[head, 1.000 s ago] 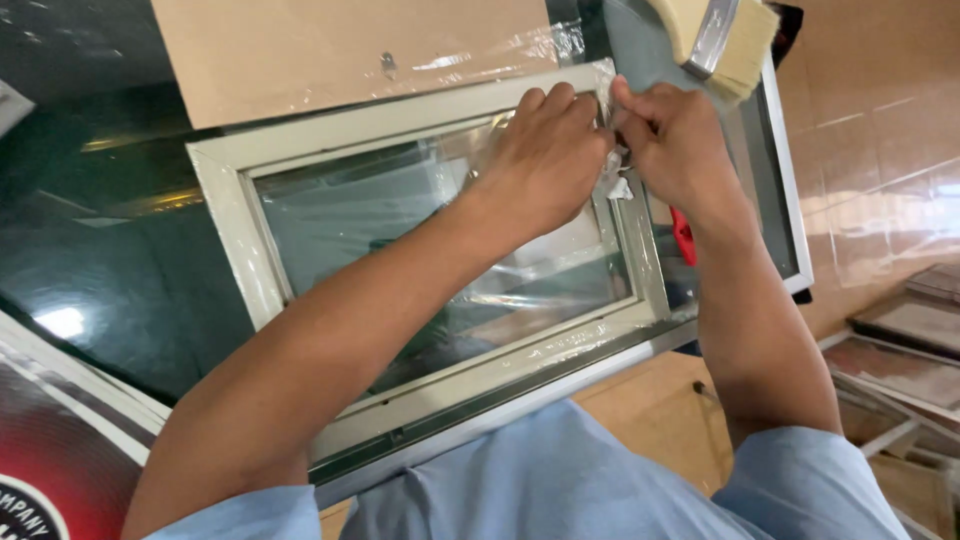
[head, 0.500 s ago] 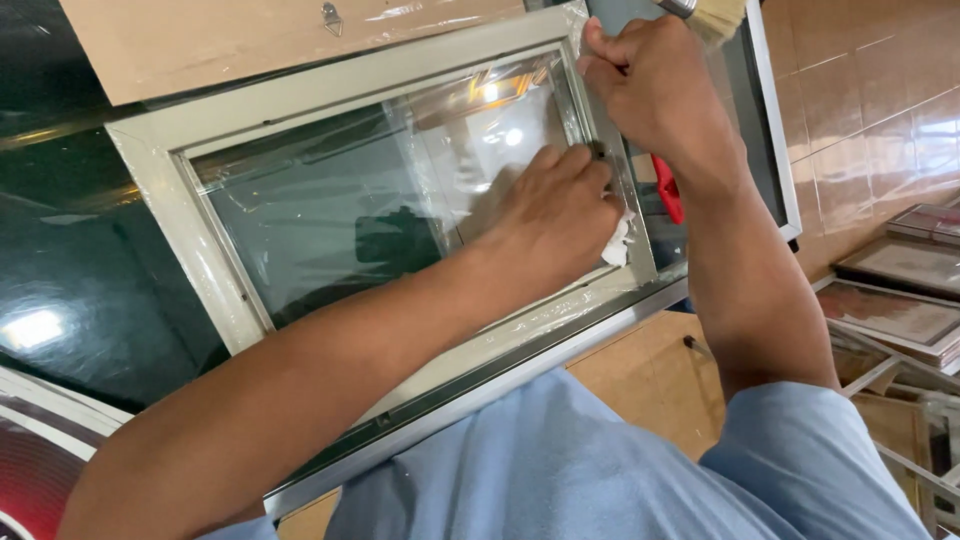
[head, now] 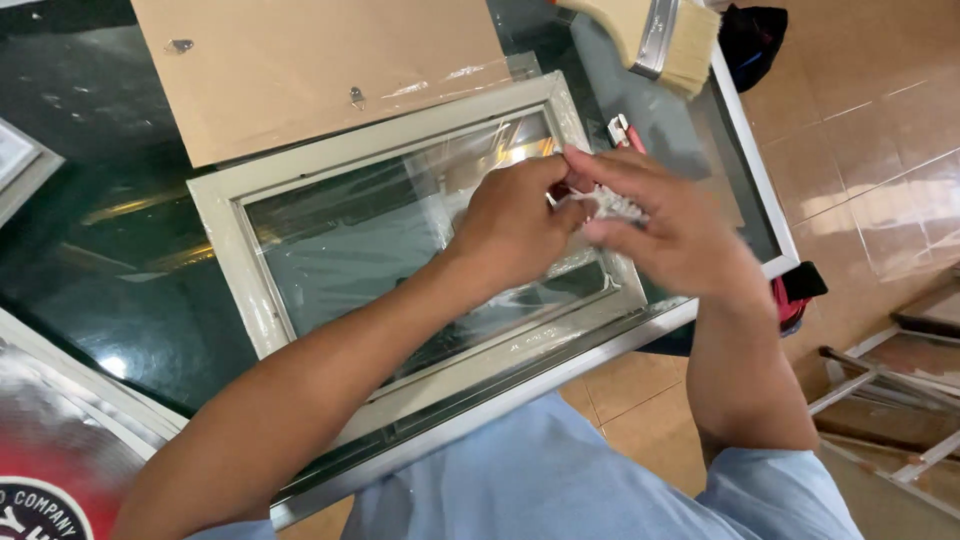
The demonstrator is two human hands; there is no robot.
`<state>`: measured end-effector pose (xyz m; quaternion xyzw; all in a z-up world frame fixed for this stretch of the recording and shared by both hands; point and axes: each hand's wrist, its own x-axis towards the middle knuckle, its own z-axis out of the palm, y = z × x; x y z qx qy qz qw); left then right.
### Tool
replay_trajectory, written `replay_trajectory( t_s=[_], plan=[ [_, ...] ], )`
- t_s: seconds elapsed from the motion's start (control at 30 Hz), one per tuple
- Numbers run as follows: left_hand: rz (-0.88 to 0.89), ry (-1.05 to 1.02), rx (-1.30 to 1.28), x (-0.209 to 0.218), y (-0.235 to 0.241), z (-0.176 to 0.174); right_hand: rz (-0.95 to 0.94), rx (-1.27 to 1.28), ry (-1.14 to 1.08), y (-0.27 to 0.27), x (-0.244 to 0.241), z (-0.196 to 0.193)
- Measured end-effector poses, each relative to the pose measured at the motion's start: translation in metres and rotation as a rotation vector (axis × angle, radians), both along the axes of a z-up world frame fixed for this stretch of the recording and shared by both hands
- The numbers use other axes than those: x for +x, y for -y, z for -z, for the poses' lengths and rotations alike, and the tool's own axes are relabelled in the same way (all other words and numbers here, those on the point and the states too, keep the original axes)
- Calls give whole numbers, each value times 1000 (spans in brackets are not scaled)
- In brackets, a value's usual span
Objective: Cleaning the glass of a picture frame and inserting a poster.
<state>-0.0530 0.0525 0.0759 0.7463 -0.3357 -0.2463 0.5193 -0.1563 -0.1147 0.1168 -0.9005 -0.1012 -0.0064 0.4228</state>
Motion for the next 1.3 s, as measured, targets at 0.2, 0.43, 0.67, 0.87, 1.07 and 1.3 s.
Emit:
replay_trajectory(
  t_s=[0.2, 0.43, 0.67, 0.87, 1.07, 1.3],
  plan=[
    [84, -281, -140, -10, -14, -10, 328, -75, 348, 24, -17, 37],
    [-87, 122, 170, -12, -139, -64, 536, -658, 94, 84, -46, 56],
    [-512, 294, 485, -67, -237, -4, 405, -665, 296, 128, 33, 29],
    [-469, 269, 493, -127, -250, 55, 311, -969, -352, 186, 171, 71],
    [-514, 516, 452, -134, -242, 63, 242, -940, -459, 181, 191, 64],
    [-536, 522, 504, -133, -238, 66, 106, -667, 211, 145, 167, 21]
  ],
)
